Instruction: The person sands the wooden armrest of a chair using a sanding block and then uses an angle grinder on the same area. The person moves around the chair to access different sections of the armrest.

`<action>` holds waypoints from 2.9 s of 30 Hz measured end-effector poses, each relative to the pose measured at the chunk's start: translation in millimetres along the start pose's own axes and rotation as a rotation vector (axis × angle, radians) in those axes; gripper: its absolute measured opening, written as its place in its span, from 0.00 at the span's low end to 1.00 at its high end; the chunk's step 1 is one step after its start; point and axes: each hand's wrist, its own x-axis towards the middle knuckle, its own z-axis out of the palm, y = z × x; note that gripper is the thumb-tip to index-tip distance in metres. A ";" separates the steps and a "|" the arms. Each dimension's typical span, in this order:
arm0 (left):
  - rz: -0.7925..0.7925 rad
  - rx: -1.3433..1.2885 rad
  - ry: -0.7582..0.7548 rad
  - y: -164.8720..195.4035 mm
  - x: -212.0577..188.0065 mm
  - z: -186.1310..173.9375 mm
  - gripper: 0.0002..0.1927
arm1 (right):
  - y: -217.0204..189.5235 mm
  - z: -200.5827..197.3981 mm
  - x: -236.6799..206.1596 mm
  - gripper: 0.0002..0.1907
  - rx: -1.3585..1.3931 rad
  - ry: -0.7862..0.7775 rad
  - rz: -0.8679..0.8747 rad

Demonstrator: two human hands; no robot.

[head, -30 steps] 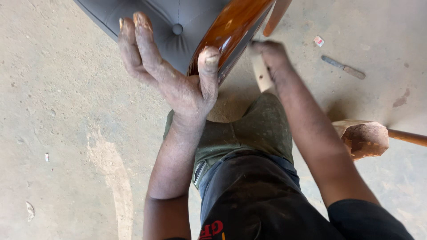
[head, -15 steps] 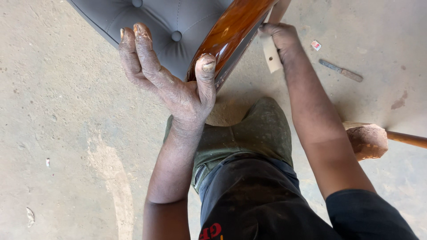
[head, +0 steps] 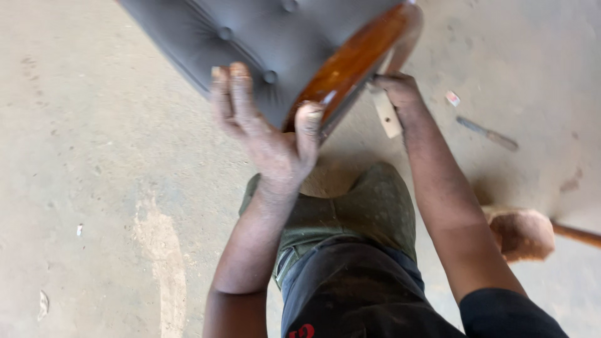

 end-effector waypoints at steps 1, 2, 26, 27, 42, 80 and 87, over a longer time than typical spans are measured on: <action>-0.003 0.003 0.002 1.4 1.8 0.7 0.43 | 0.3 -0.1 2.6 0.16 0.040 -0.033 0.016; -0.010 0.022 -0.021 3.6 2.5 -0.6 0.43 | 3.0 1.9 2.0 0.16 0.078 -0.024 -0.003; -0.021 0.021 -0.088 7.1 -1.5 -2.6 0.42 | 8.1 -2.6 -5.6 0.07 -0.063 0.073 0.111; -0.021 0.027 -0.093 7.4 -1.4 -3.1 0.42 | 1.2 -2.7 -7.0 0.07 -0.046 0.087 0.097; -0.028 0.114 -0.092 2.9 -4.6 -4.4 0.44 | 57.7 44.5 -133.5 0.24 -0.919 -0.486 -0.495; -0.050 0.077 -0.047 -2.9 -8.9 0.2 0.45 | 37.7 43.2 -131.7 0.37 -1.660 -0.462 -0.892; -0.044 0.161 -0.039 -2.4 -10.9 -0.9 0.46 | 43.5 40.5 -142.4 0.36 -1.592 -0.446 -0.880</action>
